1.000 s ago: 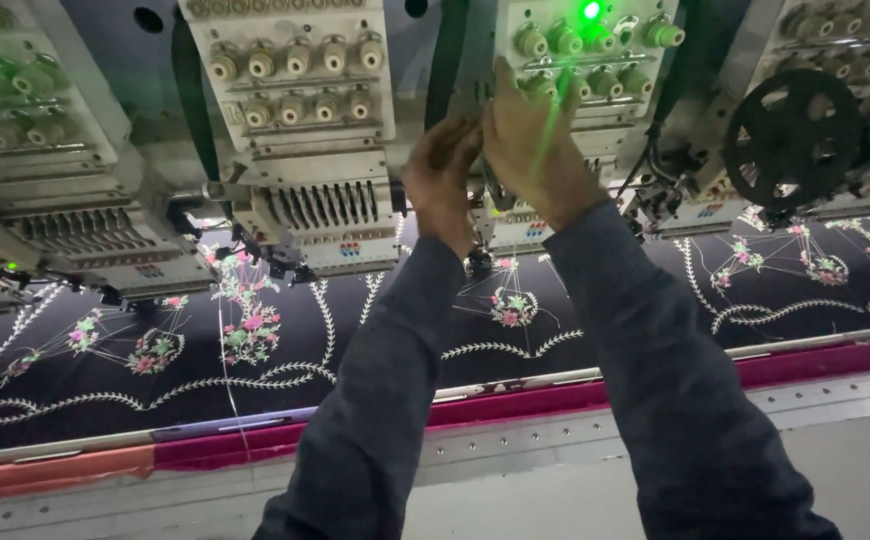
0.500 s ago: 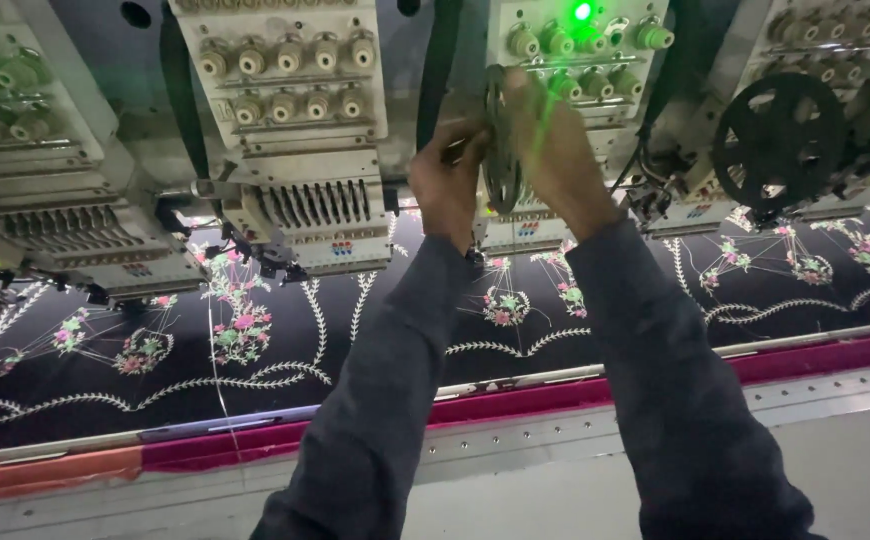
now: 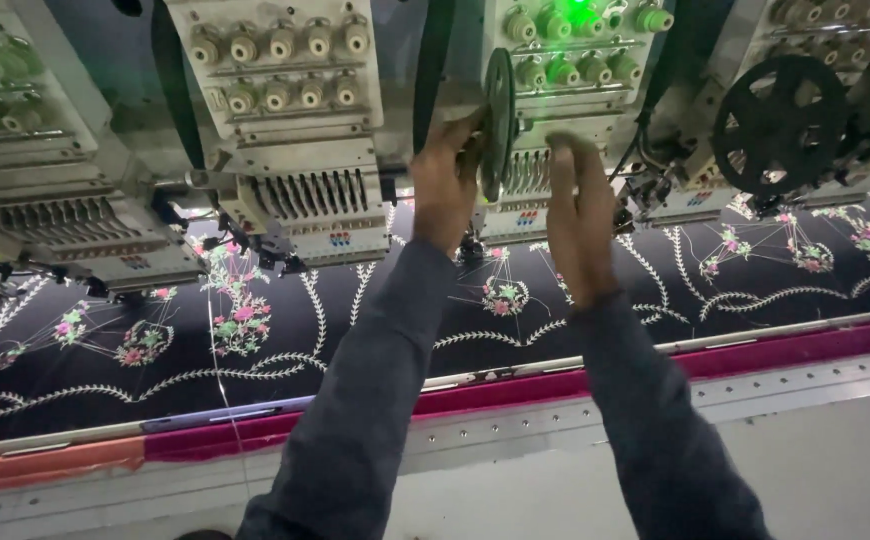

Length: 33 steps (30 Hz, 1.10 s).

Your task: The person threads a bobbin and then guides the thread through the needle area of an industrial embroidery machine. They repeat this process for multiple machine heads, handling the thread and bobbin by hand to ensure proper setup for the embroidery task.

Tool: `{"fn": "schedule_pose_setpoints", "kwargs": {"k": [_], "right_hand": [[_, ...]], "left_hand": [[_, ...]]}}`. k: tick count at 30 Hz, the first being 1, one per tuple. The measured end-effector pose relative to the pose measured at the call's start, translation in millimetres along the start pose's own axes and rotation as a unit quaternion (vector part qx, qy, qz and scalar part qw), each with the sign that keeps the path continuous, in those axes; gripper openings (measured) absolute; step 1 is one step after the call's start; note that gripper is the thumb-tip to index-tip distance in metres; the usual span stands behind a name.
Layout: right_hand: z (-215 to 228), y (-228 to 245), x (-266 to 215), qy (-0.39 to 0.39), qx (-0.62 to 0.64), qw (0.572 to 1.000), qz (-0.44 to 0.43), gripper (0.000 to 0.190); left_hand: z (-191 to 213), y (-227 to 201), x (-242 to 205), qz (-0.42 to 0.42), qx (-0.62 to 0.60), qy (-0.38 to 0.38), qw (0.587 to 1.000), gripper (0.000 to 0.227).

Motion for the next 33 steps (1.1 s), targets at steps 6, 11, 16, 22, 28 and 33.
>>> {"fn": "schedule_pose_setpoints", "kwargs": {"k": [6, 11, 16, 22, 28, 33], "right_hand": [[-4.5, -44.3, -75.6, 0.108, 0.138, 0.976, -0.131, 0.045], [-8.2, -53.6, -98.5, 0.183, 0.134, 0.968, -0.107, 0.034], [-12.3, -66.0, -105.5, 0.174, 0.091, 0.974, -0.112, 0.014], [-12.0, -36.4, -102.0, 0.191, 0.124, 0.967, -0.114, 0.010], [-5.3, -29.5, -108.6, 0.232, 0.183, 0.913, -0.282, 0.061], [-10.4, -51.2, -114.8, 0.239, 0.147, 0.923, -0.264, 0.025]], "left_hand": [[20.4, 27.8, -69.7, 0.172, -0.092, 0.060, 0.979, 0.048], [21.8, 0.8, -106.3, 0.193, -0.153, 0.160, 0.956, 0.045], [7.0, 5.2, -125.9, 0.163, -0.191, 0.167, 0.954, 0.024], [11.3, -10.4, -125.1, 0.149, -0.150, 0.172, 0.962, 0.015], [7.0, 14.4, -137.5, 0.223, -0.117, 0.239, 0.938, 0.021], [7.5, 17.1, -139.1, 0.229, -0.139, 0.245, 0.932, 0.025]]}}
Point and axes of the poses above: each hand's wrist, its own x-axis towards the middle knuckle, its own z-axis out of the back of the hand, y = z × x, the point moved 4 cm from there along x, towards the middle knuckle, and after that the axes turned 2 degrees about y, right-handed, at the moved point
